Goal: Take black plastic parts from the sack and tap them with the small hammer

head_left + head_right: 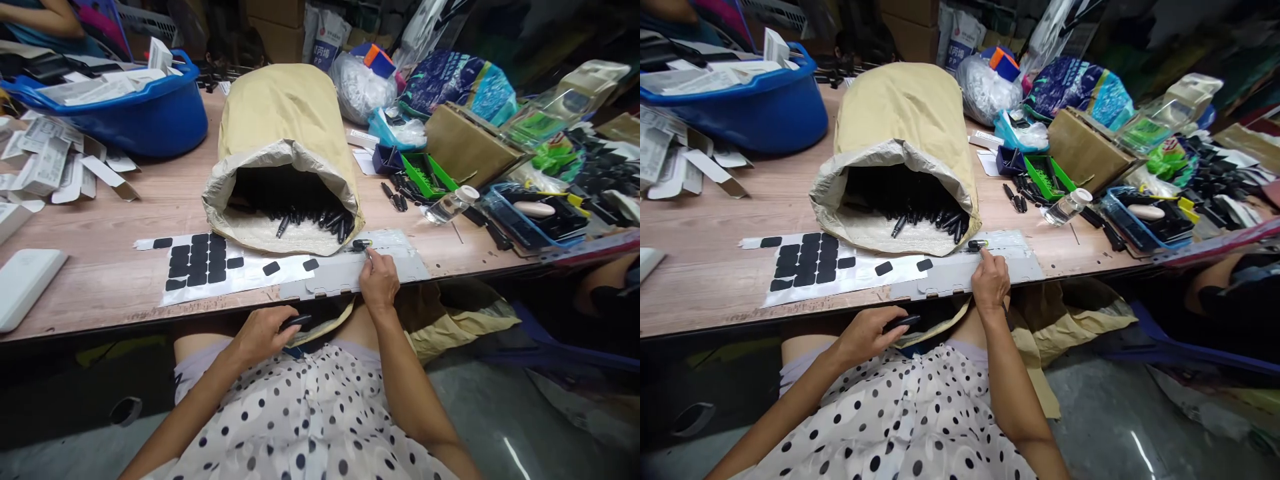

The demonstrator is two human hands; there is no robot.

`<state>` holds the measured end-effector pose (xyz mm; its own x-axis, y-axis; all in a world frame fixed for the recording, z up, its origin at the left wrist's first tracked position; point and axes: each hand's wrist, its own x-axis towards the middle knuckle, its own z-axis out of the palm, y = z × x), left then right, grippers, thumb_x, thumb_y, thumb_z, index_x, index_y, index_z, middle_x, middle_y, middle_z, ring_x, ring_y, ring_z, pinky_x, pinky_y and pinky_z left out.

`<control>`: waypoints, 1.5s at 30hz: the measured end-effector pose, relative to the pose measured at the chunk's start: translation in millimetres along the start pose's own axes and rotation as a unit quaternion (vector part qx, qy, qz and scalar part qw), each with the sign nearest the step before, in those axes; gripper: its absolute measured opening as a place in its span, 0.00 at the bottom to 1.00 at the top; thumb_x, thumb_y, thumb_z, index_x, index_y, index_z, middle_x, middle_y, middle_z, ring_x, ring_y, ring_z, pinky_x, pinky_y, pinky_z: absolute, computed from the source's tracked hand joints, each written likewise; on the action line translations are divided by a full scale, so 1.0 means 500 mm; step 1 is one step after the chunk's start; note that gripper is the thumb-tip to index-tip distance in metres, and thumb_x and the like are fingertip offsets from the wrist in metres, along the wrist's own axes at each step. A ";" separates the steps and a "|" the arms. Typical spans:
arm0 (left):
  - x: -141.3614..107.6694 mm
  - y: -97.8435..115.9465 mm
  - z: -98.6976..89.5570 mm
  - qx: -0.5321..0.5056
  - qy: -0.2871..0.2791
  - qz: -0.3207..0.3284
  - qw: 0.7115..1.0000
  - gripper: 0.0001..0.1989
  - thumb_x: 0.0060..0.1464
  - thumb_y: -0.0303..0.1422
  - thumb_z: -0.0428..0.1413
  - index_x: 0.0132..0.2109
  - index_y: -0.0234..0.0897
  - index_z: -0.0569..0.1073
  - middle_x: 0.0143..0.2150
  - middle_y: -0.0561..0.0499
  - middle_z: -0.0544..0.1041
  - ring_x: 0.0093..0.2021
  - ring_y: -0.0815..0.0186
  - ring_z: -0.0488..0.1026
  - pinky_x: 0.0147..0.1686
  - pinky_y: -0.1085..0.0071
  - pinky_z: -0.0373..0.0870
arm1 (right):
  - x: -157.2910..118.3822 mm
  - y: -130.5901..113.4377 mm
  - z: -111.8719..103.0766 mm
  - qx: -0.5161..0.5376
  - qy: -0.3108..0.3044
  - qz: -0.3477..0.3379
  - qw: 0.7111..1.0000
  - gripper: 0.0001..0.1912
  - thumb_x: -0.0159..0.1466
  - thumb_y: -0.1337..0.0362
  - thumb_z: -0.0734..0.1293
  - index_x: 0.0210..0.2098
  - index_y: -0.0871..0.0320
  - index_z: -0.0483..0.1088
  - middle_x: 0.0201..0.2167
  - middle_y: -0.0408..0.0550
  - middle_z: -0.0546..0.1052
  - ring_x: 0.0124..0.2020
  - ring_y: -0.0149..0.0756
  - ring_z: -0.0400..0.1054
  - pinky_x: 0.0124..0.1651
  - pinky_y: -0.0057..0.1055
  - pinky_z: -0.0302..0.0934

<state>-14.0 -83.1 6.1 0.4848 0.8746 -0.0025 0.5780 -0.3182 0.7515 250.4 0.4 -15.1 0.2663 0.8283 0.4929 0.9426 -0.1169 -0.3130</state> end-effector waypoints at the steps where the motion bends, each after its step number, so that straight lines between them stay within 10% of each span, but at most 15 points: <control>1: -0.007 -0.003 0.009 0.040 -0.014 -0.049 0.998 0.09 0.60 0.33 0.54 0.44 0.39 0.78 0.35 0.48 0.82 0.32 0.61 0.79 0.30 0.70 0.71 | 0.001 0.001 0.007 -0.019 -0.004 -0.003 1.000 0.20 0.63 0.71 0.59 0.48 0.56 0.77 0.34 0.51 0.71 0.37 0.41 0.65 0.38 0.33 0.57; 7: 0.008 -0.036 0.051 0.195 -0.074 -0.240 0.948 0.13 0.61 0.30 0.51 0.44 0.34 0.79 0.36 0.38 0.82 0.38 0.47 0.81 0.35 0.61 0.73 | -0.002 -0.009 0.016 -0.077 -0.013 -0.021 0.997 0.19 0.63 0.73 0.59 0.49 0.57 0.76 0.35 0.51 0.69 0.37 0.40 0.62 0.35 0.33 0.51; 16: 0.016 0.001 0.017 -0.025 -0.030 -0.085 0.996 0.10 0.59 0.37 0.56 0.44 0.39 0.80 0.29 0.50 0.81 0.27 0.61 0.77 0.24 0.70 0.68 | -0.006 0.000 0.023 -0.054 0.044 -0.051 0.996 0.19 0.63 0.72 0.59 0.47 0.57 0.77 0.33 0.52 0.69 0.35 0.41 0.62 0.33 0.34 0.50; 23: 0.209 0.000 -0.081 0.063 0.265 -0.128 0.954 0.09 0.58 0.34 0.57 0.45 0.36 0.76 0.42 0.44 0.77 0.40 0.58 0.75 0.37 0.65 0.73 | -0.009 -0.001 0.024 -0.054 0.053 -0.060 0.995 0.19 0.63 0.72 0.59 0.47 0.56 0.76 0.32 0.51 0.69 0.34 0.41 0.61 0.33 0.34 0.51; 29: 0.312 -0.065 -0.098 0.114 0.273 -0.264 0.918 0.06 0.53 0.32 0.62 0.37 0.37 0.73 0.45 0.39 0.74 0.50 0.46 0.71 0.45 0.54 0.72 | -0.011 -0.007 0.024 -0.049 0.042 -0.049 0.997 0.19 0.63 0.71 0.59 0.47 0.56 0.77 0.32 0.51 0.69 0.34 0.41 0.61 0.34 0.34 0.51; 37: 0.177 -0.048 -0.077 0.082 0.247 -0.041 0.965 0.05 0.58 0.34 0.58 0.41 0.40 0.75 0.36 0.49 0.75 0.40 0.58 0.70 0.41 0.62 0.70 | -0.007 0.001 0.019 0.008 0.020 -0.029 0.999 0.18 0.64 0.69 0.59 0.48 0.56 0.77 0.33 0.52 0.71 0.35 0.42 0.64 0.37 0.35 0.57; 45: 0.107 -0.073 -0.022 0.083 0.204 0.000 0.975 0.07 0.59 0.33 0.57 0.44 0.40 0.78 0.36 0.48 0.75 0.39 0.59 0.70 0.41 0.62 0.69 | -0.028 -0.044 -0.048 0.181 0.035 -0.069 0.980 0.19 0.70 0.62 0.57 0.55 0.57 0.73 0.38 0.54 0.76 0.39 0.41 0.72 0.42 0.37 0.68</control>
<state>-16.2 -20.5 -14.2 0.2022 0.9366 0.2862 0.6924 -0.3434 0.6346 230.9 -22.1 4.4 0.1655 0.7817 0.6013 0.8408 0.2068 -0.5003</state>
